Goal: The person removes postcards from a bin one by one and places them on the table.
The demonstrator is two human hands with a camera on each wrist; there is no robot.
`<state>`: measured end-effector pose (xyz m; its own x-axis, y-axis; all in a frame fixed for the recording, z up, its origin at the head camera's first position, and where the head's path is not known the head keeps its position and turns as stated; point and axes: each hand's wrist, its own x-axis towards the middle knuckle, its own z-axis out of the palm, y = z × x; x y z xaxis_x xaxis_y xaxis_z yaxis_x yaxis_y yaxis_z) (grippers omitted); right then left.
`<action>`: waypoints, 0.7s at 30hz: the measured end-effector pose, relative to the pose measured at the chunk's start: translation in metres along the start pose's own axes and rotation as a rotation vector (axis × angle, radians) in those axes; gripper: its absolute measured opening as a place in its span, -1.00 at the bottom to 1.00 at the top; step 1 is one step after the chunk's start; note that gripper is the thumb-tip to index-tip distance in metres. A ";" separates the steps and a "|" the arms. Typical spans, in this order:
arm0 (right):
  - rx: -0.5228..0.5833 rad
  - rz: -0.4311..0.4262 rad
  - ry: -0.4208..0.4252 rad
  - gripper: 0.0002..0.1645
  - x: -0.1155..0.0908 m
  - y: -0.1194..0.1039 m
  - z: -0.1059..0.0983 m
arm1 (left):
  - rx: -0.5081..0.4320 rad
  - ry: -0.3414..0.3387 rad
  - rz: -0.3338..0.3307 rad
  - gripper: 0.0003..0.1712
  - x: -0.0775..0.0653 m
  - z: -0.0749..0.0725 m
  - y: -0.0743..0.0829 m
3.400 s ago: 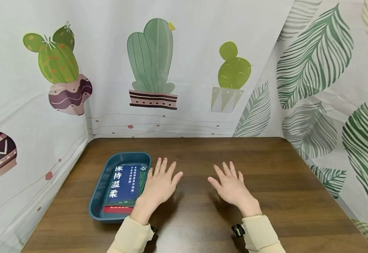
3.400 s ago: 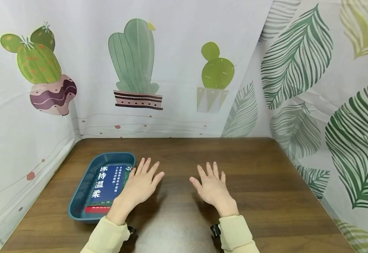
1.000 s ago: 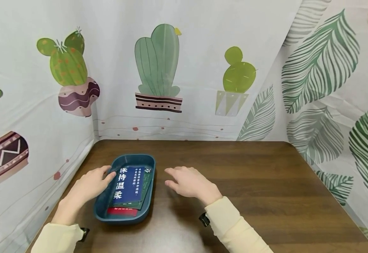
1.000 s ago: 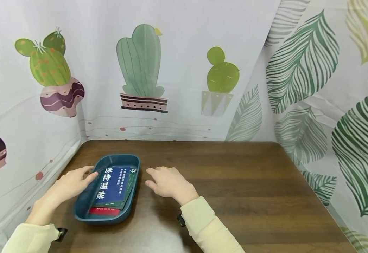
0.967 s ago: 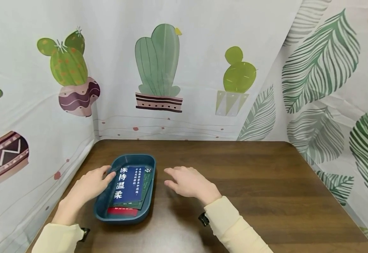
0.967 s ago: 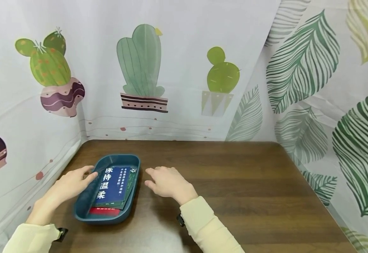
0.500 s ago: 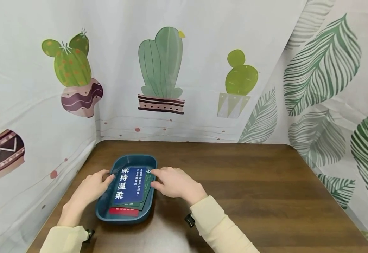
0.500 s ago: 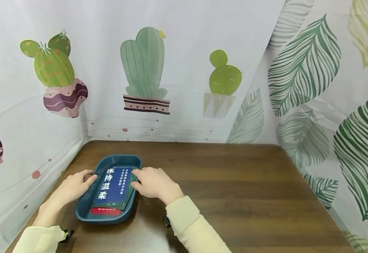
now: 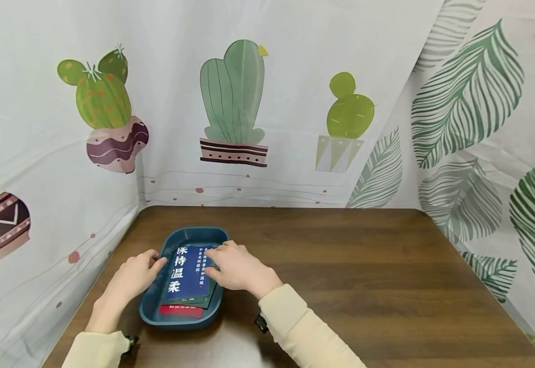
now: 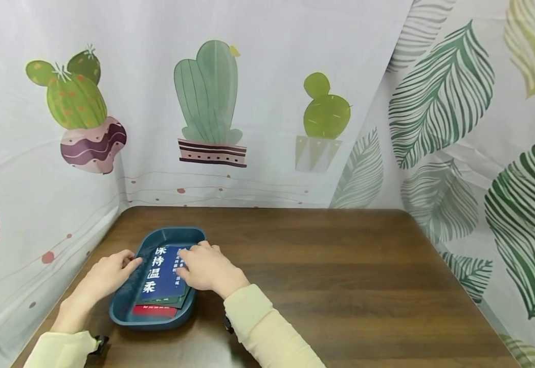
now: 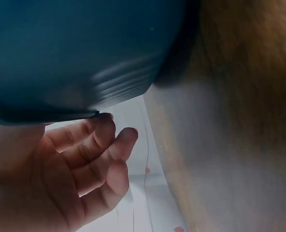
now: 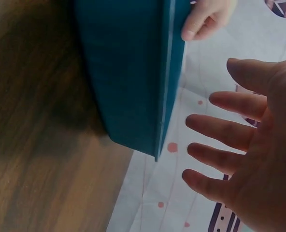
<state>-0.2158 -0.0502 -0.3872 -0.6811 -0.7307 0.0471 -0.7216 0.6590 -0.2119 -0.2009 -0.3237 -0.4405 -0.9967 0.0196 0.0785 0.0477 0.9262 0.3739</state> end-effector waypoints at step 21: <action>-0.136 0.074 -0.045 -0.47 0.048 -0.023 0.045 | 0.043 -0.056 -0.025 -0.58 0.001 0.001 0.000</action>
<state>-0.2266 -0.1088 -0.4243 -0.7292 -0.6842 -0.0083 -0.6816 0.7274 -0.0788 -0.2025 -0.3235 -0.4418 -0.9997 0.0163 0.0174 0.0212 0.9419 0.3353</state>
